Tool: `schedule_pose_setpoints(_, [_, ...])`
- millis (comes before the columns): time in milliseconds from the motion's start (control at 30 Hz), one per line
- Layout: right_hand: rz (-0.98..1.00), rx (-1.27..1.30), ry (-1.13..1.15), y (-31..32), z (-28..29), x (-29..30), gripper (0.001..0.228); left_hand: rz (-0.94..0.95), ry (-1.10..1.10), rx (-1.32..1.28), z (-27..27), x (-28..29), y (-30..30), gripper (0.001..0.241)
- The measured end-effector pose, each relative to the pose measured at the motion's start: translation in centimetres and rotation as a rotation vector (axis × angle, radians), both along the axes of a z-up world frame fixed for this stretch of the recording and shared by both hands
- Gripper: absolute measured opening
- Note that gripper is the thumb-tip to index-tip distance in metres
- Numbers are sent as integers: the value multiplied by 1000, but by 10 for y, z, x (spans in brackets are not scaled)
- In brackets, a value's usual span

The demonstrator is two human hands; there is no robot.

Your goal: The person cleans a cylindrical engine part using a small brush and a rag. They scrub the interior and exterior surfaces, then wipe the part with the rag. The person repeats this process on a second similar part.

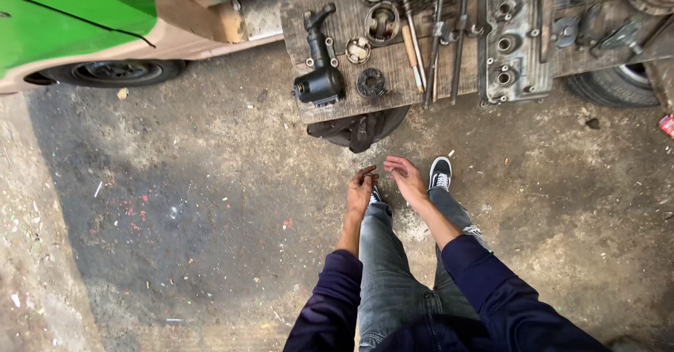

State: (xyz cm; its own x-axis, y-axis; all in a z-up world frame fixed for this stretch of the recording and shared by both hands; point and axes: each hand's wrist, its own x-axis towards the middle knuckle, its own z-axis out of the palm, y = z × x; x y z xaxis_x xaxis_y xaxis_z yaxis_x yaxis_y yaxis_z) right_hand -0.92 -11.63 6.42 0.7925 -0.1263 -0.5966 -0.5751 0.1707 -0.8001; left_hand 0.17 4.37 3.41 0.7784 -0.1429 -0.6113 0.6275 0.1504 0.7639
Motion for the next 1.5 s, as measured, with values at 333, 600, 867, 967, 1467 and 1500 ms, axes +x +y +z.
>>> schedule_pose_setpoints(333, [-22, -45, -237, -19, 67, 60, 28, -6, -127, 13, 50, 65, -44, 32])
schedule_pose_setpoints(600, [9, -49, -287, -68, 69, 144, 28, -125, -253, 291, 72, 151, -68, 33])
schedule_pose_setpoints(867, [324, -437, -344, -105, 80, 227, 46, -3, -269, 296, 68, 230, -115, 49])
schedule_pose_setpoints(967, [496, -619, -304, -109, 88, 257, 58, -112, -343, 505, 80, 239, -111, 58])
schedule_pose_setpoints(1467, [615, -949, -163, -81, 24, 359, 118, -63, -172, 385, 95, 279, -73, 45])
schedule_pose_setpoints(1500, [600, -956, -173, -81, 20, 360, 116, -54, -184, 379, 93, 276, -68, 44])
